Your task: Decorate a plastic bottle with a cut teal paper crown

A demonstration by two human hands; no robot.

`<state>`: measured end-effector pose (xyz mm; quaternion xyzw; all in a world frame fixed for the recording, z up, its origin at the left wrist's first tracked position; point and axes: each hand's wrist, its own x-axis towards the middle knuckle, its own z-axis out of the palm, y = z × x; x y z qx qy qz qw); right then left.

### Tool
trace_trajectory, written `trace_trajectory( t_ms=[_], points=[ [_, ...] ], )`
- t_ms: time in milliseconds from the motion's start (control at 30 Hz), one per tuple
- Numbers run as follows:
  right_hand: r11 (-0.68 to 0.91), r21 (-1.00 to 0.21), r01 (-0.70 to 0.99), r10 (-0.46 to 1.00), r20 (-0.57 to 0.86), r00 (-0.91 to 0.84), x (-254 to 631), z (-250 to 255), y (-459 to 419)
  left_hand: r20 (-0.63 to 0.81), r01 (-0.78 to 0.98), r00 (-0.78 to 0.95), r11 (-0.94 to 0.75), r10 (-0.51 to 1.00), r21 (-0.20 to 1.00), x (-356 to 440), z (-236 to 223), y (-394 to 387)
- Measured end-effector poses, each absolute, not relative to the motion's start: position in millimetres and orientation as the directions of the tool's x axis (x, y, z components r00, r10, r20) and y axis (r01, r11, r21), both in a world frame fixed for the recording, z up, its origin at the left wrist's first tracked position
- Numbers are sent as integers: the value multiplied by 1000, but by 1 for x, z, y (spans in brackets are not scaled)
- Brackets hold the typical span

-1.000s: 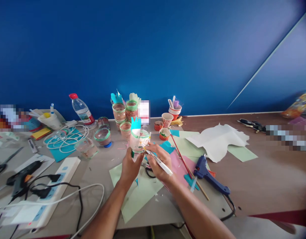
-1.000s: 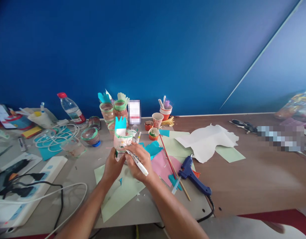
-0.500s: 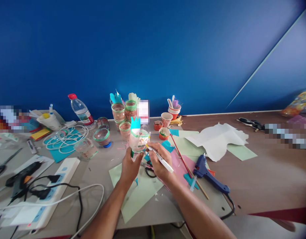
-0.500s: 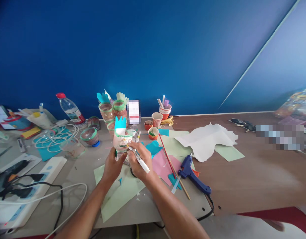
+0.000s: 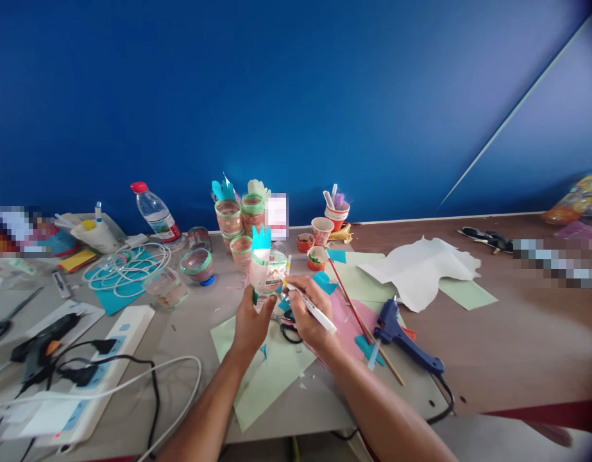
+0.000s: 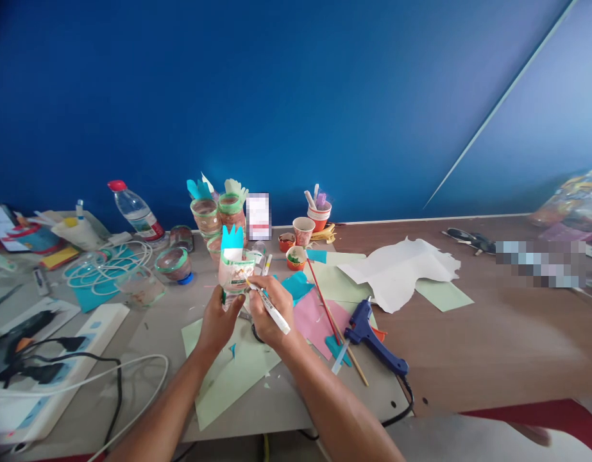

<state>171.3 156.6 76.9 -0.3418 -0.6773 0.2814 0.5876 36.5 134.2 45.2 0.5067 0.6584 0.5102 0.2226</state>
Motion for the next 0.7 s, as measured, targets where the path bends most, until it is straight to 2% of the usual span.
trace_trajectory(
  t_ms=[233,467,700],
  points=[
    [628,-774,82,778,627,-37,175,73,154,208,385,-406,-40,890,922,34,46,136],
    [599,-799,57,799,593,-98,175,74,152,208,380,-415,-39,886,924,33,46,136],
    [589,-794,148,808,577,-119,173,69,157,233,394,-457,-40,859,918,26,46,137]
  ],
)
